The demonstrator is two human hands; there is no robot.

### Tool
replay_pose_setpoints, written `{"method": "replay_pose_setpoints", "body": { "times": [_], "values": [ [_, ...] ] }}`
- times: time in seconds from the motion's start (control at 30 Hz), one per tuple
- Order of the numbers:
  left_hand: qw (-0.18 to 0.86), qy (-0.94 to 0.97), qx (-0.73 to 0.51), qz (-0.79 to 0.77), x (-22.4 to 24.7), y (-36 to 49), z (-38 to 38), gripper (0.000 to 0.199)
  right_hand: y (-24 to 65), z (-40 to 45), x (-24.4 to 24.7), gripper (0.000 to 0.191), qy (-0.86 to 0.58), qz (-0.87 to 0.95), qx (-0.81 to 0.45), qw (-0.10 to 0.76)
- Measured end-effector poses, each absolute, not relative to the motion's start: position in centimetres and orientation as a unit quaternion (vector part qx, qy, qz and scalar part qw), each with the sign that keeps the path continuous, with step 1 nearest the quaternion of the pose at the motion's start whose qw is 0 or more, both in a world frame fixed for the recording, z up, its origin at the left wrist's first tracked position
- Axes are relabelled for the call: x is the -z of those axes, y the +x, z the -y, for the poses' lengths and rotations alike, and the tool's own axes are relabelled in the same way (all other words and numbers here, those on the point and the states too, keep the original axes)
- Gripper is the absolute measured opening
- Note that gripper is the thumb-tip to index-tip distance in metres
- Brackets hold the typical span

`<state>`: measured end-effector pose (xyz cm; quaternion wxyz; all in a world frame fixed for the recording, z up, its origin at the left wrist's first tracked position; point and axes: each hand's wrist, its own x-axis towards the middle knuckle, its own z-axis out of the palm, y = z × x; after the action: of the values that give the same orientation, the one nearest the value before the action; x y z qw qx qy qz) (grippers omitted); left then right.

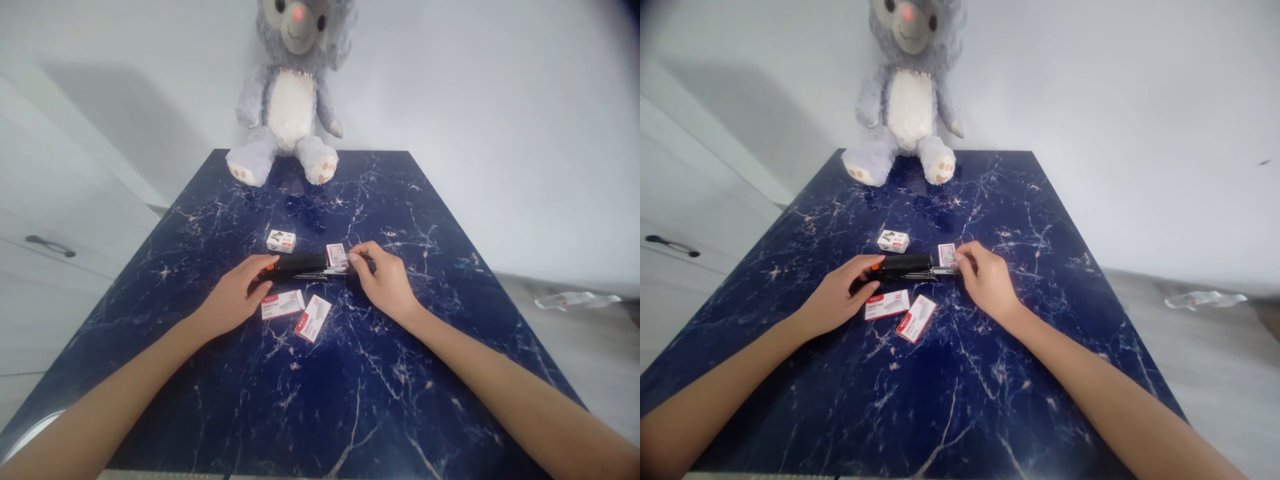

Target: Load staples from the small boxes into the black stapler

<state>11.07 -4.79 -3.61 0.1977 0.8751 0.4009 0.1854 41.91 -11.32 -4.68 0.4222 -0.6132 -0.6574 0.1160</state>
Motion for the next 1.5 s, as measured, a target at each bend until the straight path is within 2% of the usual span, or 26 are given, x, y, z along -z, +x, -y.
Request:
{"method": "replay_pose_setpoints", "body": {
  "times": [0.13, 0.23, 0.47, 0.8, 0.97, 1.07, 1.17, 1.37, 1.5],
  "values": [
    [0.201, 0.873, -0.188, -0.403, 3.6, 11.1, 4.8, 0.044, 42.0, 11.5, 4.7, 0.012, -0.581, 0.649, -0.107, 0.479],
    [0.205, 0.873, -0.189, -0.400, 3.5, 11.1, 4.8, 0.044, 42.0, 11.4, 4.6, 0.009, -0.549, 0.668, -0.110, 0.491],
    [0.208, 0.875, -0.189, -0.393, 3.6, 11.2, 4.8, 0.045, 42.1, 11.0, 4.3, 0.008, -0.509, 0.718, -0.187, 0.437],
    [0.205, 0.876, -0.189, -0.394, 3.5, 11.2, 4.9, 0.046, 42.4, 10.9, 4.6, 0.014, -0.546, 0.692, -0.249, 0.401],
    [0.209, 0.874, -0.188, -0.397, 3.4, 11.2, 5.0, 0.046, 42.5, 10.8, 5.1, 0.011, -0.542, 0.665, -0.263, 0.440],
    [0.212, 0.872, -0.187, -0.399, 3.4, 11.2, 4.9, 0.046, 42.7, 10.5, 5.6, 0.022, -0.559, 0.603, -0.283, 0.493],
    [0.208, 0.873, -0.186, -0.400, 3.4, 11.2, 4.9, 0.045, 43.0, 10.5, 5.7, 0.027, -0.572, 0.588, -0.300, 0.486],
    [0.193, 0.875, -0.169, -0.410, 3.4, 11.1, 4.9, 0.045, 43.4, 11.1, 5.0, 0.019, -0.609, 0.629, -0.176, 0.450],
    [0.199, 0.874, -0.168, -0.410, 3.5, 11.1, 4.8, 0.044, 43.3, 11.3, 4.9, 0.016, -0.607, 0.625, -0.170, 0.460]
  ]
}}
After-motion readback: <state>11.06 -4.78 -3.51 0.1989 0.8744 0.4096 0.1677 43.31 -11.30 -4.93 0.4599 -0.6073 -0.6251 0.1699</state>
